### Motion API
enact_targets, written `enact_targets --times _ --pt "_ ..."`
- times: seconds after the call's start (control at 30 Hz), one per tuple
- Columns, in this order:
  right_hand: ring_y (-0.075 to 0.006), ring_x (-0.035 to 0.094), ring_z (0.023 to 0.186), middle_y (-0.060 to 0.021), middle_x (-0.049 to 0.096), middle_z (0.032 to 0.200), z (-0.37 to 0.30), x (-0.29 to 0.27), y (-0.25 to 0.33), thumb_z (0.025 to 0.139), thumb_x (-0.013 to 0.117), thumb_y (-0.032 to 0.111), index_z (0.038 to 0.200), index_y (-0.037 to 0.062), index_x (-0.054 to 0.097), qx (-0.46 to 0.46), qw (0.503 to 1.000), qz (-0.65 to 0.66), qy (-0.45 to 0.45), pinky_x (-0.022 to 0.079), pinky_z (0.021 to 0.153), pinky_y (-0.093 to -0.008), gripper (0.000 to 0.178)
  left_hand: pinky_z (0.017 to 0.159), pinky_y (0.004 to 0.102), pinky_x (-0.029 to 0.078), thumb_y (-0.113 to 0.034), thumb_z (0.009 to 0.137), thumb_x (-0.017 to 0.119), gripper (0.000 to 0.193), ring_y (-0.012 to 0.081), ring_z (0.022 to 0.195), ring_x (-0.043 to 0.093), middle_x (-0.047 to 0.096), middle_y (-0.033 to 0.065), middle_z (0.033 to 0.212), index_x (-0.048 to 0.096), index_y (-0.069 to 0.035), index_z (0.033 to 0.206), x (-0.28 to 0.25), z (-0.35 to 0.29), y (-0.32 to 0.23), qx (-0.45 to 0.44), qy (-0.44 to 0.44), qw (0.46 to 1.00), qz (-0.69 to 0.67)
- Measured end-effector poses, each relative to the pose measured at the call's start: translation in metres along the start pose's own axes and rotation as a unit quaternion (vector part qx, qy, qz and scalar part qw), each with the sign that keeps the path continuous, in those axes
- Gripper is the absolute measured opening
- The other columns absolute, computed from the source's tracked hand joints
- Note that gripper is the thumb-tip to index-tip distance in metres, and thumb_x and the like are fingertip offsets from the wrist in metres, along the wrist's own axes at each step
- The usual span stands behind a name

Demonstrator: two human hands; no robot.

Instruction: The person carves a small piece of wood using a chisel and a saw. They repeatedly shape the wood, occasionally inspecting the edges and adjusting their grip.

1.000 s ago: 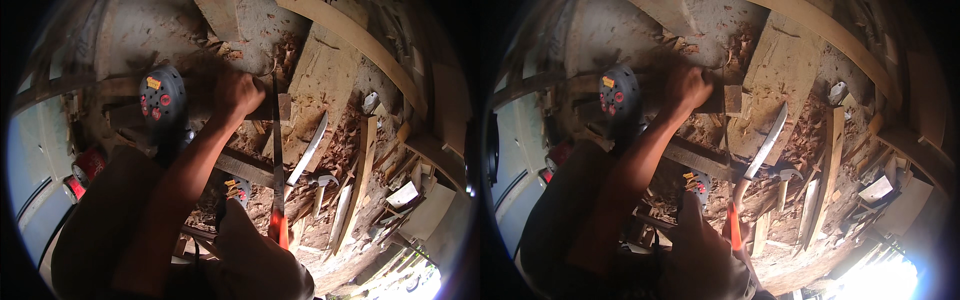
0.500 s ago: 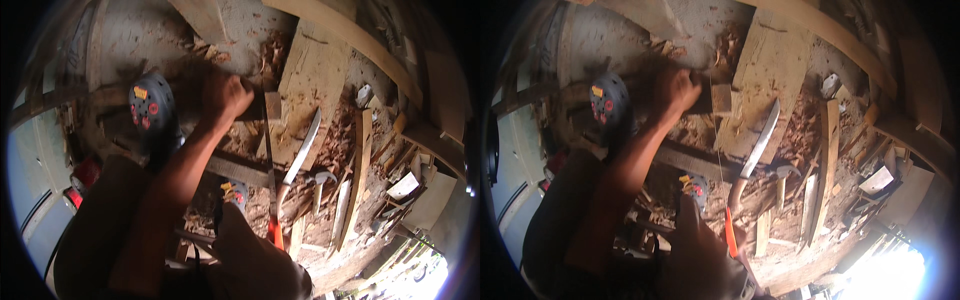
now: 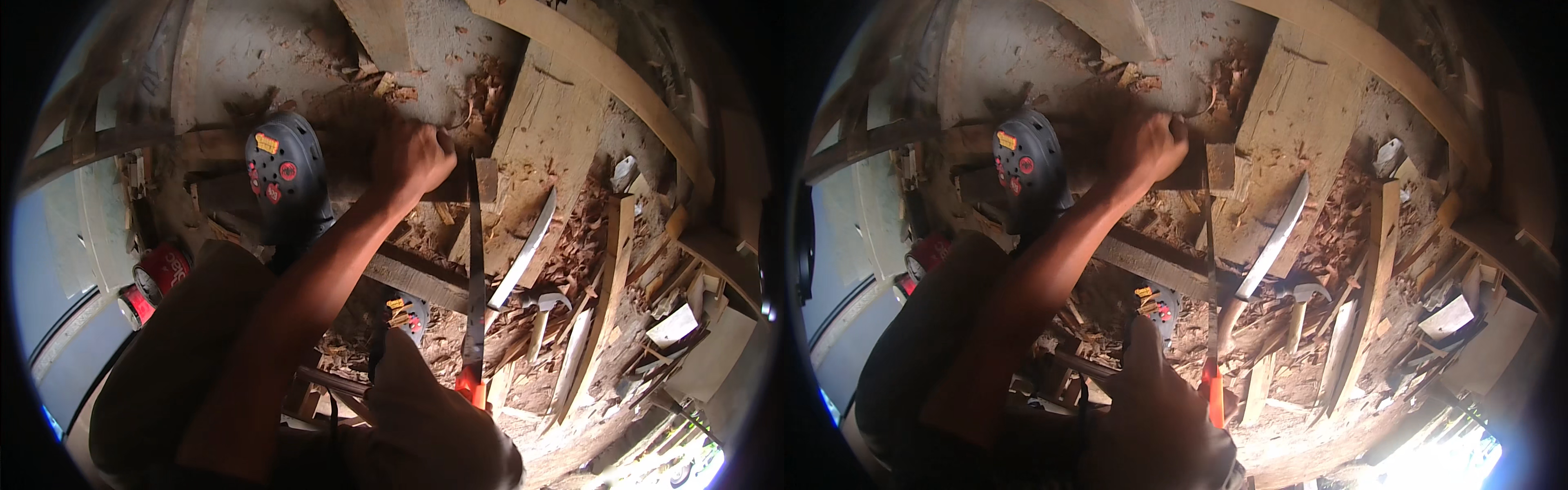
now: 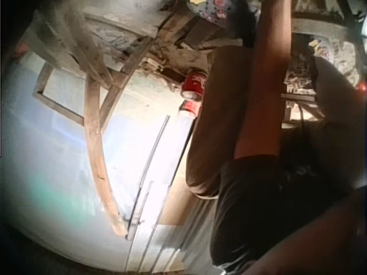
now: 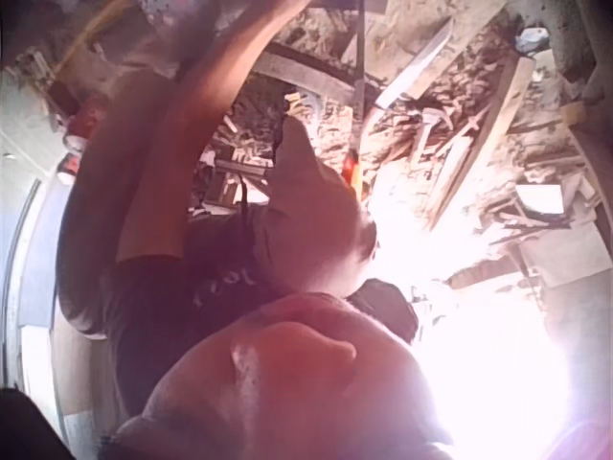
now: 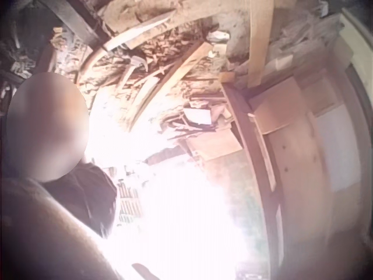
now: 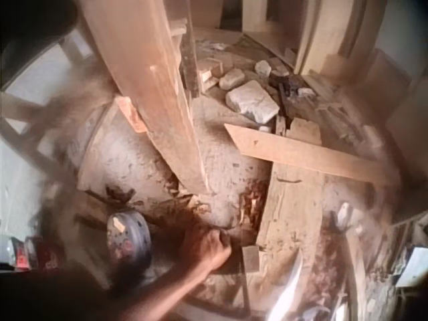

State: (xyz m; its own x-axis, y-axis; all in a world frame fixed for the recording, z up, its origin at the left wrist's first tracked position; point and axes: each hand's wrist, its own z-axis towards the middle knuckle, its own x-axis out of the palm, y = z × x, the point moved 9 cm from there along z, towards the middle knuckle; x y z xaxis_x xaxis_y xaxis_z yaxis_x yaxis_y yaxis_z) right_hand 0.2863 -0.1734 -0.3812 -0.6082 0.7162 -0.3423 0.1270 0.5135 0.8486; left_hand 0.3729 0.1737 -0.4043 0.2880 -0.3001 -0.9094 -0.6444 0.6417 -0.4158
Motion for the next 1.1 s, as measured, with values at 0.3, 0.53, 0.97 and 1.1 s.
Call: enact_targets --times 0.3,0.53,0.97,1.1 --pt "-0.0159 0.055 0.055 -0.0057 0.061 0.069 0.094 0.031 0.07 0.084 0.065 0.005 0.089 -0.0022 0.066 -0.127 0.986 0.112 0.003 0.043 0.052 -0.0308 0.009 0.074 0.0481 0.059 -0.03 0.09 0.056 0.037 0.0383 0.075 0.073 0.073 0.0229 0.08 0.076 -0.003 0.076 0.025 -0.002 0.019 0.01 0.103 0.995 0.01" --pt "-0.0101 0.058 0.067 -0.0083 0.068 0.103 0.0 -0.002 0.032 0.092 0.061 0.01 0.121 -0.0001 0.063 -0.024 0.998 0.051 -0.008 0.046 0.057 -0.0252 0.031 0.07 0.0455 0.057 -0.025 0.084 0.057 0.029 0.0339 0.074 0.073 0.072 0.0222 0.077 0.075 -0.003 0.074 0.011 0.0 0.004 -0.014 0.052 0.998 0.021" --pt "-0.0161 0.072 0.077 -0.0111 0.07 0.115 -0.028 -0.012 -0.038 0.084 0.064 0.002 0.15 0.0003 0.042 0.115 0.984 0.137 -0.014 0.049 0.054 -0.0252 0.07 0.073 0.0479 0.054 -0.025 0.082 0.063 0.026 0.0353 0.071 0.068 0.07 0.0184 0.074 0.072 -0.004 0.07 0.007 0.003 0.004 -0.009 0.024 0.999 0.023" --pt "-0.0136 0.062 0.065 -0.0052 0.063 0.095 0.045 0.005 0.002 0.082 0.063 0.004 0.122 0.0016 0.048 -0.051 0.998 0.01 0.039 0.044 0.052 -0.0261 0.042 0.077 0.0494 0.056 -0.027 0.095 0.054 0.035 0.0379 0.08 0.072 0.072 0.0235 0.084 0.075 -0.003 0.08 0.012 -0.005 0.02 0.025 -0.003 0.999 0.023"
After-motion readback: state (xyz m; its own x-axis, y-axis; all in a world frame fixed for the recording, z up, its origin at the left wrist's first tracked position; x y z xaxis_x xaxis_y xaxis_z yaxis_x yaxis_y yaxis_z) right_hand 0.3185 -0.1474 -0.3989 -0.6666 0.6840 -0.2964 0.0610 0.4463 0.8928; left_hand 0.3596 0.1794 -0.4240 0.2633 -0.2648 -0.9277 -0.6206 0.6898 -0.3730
